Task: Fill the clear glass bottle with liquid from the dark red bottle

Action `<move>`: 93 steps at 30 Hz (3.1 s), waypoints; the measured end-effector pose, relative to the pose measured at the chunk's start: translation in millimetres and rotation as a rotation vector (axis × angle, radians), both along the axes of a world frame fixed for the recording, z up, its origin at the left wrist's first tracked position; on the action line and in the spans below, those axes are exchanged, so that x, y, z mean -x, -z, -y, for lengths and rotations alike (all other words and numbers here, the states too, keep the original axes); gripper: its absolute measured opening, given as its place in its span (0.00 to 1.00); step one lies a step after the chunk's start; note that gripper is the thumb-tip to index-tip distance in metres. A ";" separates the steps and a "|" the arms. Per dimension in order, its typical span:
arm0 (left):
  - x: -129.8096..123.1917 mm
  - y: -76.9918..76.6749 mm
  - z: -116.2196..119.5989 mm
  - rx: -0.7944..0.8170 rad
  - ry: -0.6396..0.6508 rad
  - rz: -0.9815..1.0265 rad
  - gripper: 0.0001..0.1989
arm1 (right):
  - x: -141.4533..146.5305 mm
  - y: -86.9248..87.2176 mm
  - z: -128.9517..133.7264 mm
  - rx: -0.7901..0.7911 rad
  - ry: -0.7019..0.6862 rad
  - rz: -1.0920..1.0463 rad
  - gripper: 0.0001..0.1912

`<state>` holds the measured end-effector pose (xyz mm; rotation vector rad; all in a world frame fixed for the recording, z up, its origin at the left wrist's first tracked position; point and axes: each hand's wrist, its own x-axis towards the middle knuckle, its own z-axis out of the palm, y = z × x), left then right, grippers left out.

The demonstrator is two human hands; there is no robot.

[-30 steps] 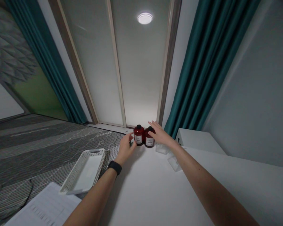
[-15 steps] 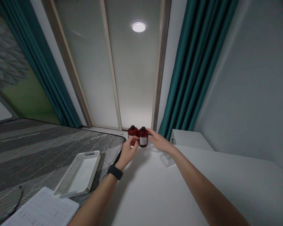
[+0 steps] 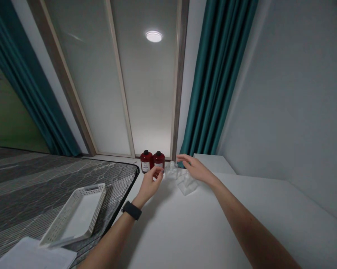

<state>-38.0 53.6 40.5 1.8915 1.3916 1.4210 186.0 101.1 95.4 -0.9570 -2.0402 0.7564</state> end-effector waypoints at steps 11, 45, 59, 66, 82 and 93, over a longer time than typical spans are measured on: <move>-12.6 42.4 9.4 0.049 0.050 -0.057 0.09 | -51.2 90.1 -6.7 0.014 0.249 -0.101 0.38; -5.6 59.6 17.0 -0.028 0.245 -0.262 0.25 | 4.5 109.7 51.4 0.066 0.004 0.018 0.22; 27.7 55.1 3.4 0.013 0.156 -0.211 0.26 | 26.2 120.3 -38.0 -0.084 0.223 -0.041 0.22; 40.3 53.5 -1.4 0.013 0.099 -0.235 0.24 | 30.6 124.8 -49.3 -0.042 0.171 0.000 0.18; 42.4 42.0 8.3 0.113 0.154 -0.350 0.29 | 1.9 106.0 7.3 0.094 0.064 0.053 0.17; 68.7 51.4 -2.6 0.138 0.183 -0.325 0.32 | 11.7 101.5 19.0 0.150 -0.056 0.029 0.21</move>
